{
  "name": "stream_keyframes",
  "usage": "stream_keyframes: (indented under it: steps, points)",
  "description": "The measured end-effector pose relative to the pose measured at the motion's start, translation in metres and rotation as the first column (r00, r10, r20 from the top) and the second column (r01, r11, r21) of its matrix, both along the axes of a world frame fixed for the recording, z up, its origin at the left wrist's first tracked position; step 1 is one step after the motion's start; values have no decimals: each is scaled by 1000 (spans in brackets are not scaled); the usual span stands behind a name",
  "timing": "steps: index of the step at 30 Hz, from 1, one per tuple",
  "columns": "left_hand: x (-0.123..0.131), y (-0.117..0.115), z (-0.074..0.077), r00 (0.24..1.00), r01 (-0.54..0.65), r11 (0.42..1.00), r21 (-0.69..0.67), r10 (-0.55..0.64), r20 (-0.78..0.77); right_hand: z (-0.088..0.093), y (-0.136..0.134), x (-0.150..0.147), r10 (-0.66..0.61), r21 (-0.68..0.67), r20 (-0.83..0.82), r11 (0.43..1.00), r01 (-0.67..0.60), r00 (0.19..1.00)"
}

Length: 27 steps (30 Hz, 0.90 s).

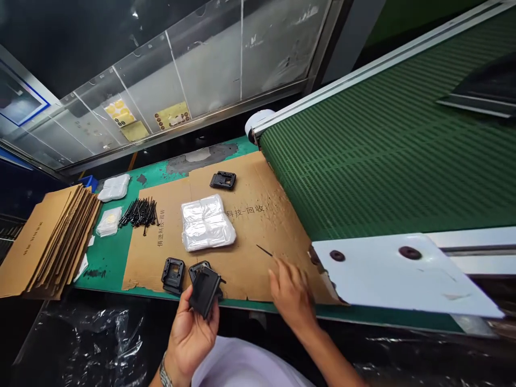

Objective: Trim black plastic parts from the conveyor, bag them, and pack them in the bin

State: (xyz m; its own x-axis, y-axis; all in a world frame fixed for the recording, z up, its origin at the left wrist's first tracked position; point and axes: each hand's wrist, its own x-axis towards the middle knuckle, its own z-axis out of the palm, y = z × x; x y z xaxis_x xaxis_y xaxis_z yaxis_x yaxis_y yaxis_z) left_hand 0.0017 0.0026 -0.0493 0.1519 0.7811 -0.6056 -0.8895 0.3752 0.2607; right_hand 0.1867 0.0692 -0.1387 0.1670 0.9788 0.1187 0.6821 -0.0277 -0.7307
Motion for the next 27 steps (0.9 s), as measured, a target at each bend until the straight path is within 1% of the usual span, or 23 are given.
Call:
stream_keyframes:
  steps: [1,2,3,4,5,7,8,10,12,13,14,16,18,20,22,24,25,27]
  points:
    - [-4,1,0,1000,4,1000,8,-3,-13,-14,8,8,-21,17,183,1000,19,983]
    - [-7,1,1,1000,4,1000,11,-3,-19,-25,15,15,-19,11,323,1000,16,946]
    - [-10,2,1,1000,2,1000,8,-2,-15,-35,20,21,5,-14,415,1000,1,910]
    - [-13,2,3,1000,-3,1000,2,3,-4,-43,23,26,38,-48,442,999,-18,896]
    - [-15,3,4,1000,-10,1000,-5,10,10,-49,25,30,70,-77,420,996,-41,905]
    - [-19,3,6,999,-28,1000,-14,28,35,-54,25,33,108,-108,298,991,-79,948]
    - [-20,4,6,999,-36,999,-13,36,41,-53,24,32,116,-116,243,989,-90,963]
    - [-22,4,6,998,-44,999,-7,44,40,-40,17,25,137,-140,110,983,-122,984]
    - [-23,4,6,998,-44,999,-10,45,44,-16,5,11,173,-154,-117,970,-190,978]
    - [-24,5,7,997,-50,999,-17,50,50,0,-2,3,193,-149,-275,959,-240,942]
    - [-24,6,7,996,-60,998,-28,61,61,17,-9,-6,220,-129,-375,950,-285,901]
    - [-24,7,10,992,-91,994,-56,95,88,49,-22,-22,315,-103,-437,913,-395,843]
    - [-23,9,14,984,-121,989,-84,131,120,74,-32,-36,395,-59,-402,889,-454,826]
    - [-22,11,19,977,-139,984,-112,155,148,89,-36,-45,470,50,-313,876,-480,825]
    - [-22,13,25,971,-153,977,-147,176,159,96,-36,-52,551,203,-196,832,-516,811]
    - [-21,14,30,966,-176,966,-191,207,157,100,-34,-57,619,321,-74,757,-569,782]
    - [-21,14,33,962,-192,958,-214,227,152,101,-34,-58,640,353,-20,723,-594,768]
    - [-22,15,37,956,-221,942,-254,261,136,103,-34,-62,661,371,63,680,-632,748]
